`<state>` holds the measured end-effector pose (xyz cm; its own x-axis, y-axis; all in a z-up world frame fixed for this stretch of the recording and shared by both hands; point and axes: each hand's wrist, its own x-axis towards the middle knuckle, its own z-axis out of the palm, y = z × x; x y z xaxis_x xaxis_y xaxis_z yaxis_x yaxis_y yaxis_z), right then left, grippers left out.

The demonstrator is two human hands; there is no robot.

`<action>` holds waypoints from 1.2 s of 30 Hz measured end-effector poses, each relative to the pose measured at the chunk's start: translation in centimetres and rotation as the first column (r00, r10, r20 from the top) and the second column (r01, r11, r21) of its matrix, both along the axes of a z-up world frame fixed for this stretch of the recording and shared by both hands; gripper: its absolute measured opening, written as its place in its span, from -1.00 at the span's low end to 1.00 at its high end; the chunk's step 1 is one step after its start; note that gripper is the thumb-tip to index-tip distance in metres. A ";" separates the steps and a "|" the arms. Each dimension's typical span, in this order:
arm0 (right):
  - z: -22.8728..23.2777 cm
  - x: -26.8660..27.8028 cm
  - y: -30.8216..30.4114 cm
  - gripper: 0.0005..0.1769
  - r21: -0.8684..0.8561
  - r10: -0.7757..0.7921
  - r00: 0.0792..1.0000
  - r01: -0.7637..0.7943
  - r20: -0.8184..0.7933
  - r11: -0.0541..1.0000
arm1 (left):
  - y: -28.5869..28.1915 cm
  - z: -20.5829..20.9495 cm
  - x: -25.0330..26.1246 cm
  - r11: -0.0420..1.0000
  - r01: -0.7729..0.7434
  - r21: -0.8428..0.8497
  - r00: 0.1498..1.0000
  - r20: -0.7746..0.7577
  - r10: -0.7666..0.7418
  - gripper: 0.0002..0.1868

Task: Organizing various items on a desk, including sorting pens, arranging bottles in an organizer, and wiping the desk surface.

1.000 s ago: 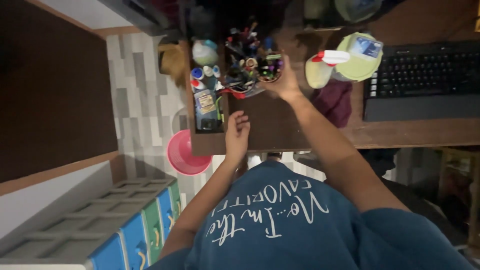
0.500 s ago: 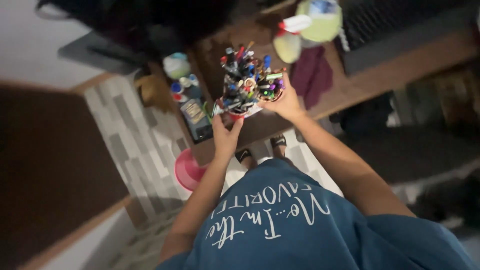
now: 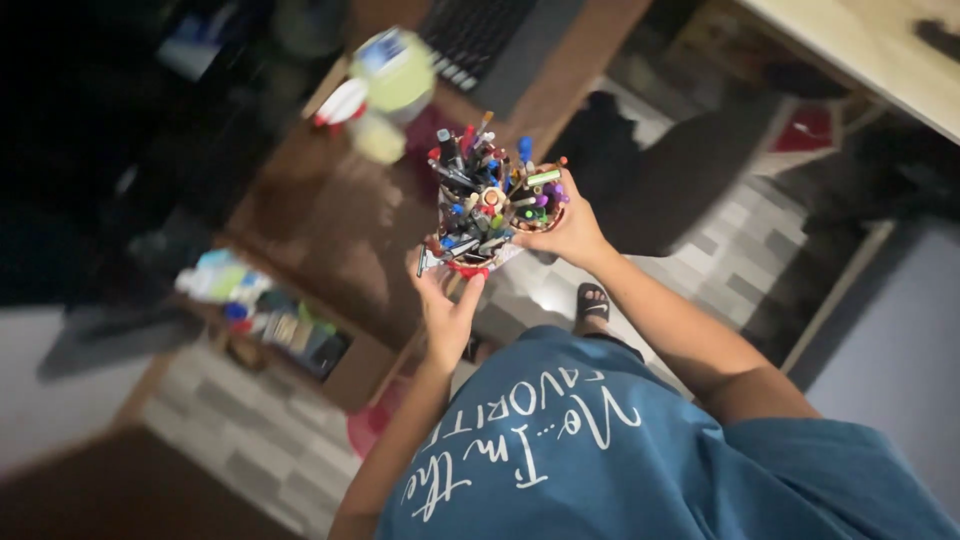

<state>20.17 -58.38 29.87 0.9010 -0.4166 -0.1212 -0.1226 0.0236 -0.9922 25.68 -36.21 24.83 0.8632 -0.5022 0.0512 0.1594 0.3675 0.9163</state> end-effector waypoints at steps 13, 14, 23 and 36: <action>10.7 -17.4 -22.4 -0.05 -0.230 -0.389 0.899 0.429 0.201 0.873 | -26.0 0.6 -8.9 0.983 0.088 0.163 0.889 0.432 -0.152 -0.22; 11.0 -19.0 -25.0 -0.06 -0.282 -0.404 0.893 0.447 0.200 0.849 | -29.0 0.0 -10.0 0.970 0.117 0.212 0.867 0.455 -0.204 -0.21; 10.6 -28.6 -41.0 -0.02 -0.371 -0.611 0.770 0.630 0.182 0.683 | -48.4 2.2 -18.1 0.812 0.534 0.235 0.769 0.265 -0.582 0.05; 2.3 -26.6 -52.3 -0.03 -0.183 -0.743 0.628 0.778 0.232 0.601 | -59.9 3.2 -14.6 0.660 0.624 0.418 0.638 0.215 -0.739 0.18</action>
<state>-6.43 -110.68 32.13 0.2421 -0.9554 0.1693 -0.0557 -0.1879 -0.9806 11.10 -96.16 28.03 0.2144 -0.9765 0.0210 -0.0829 0.0032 0.9966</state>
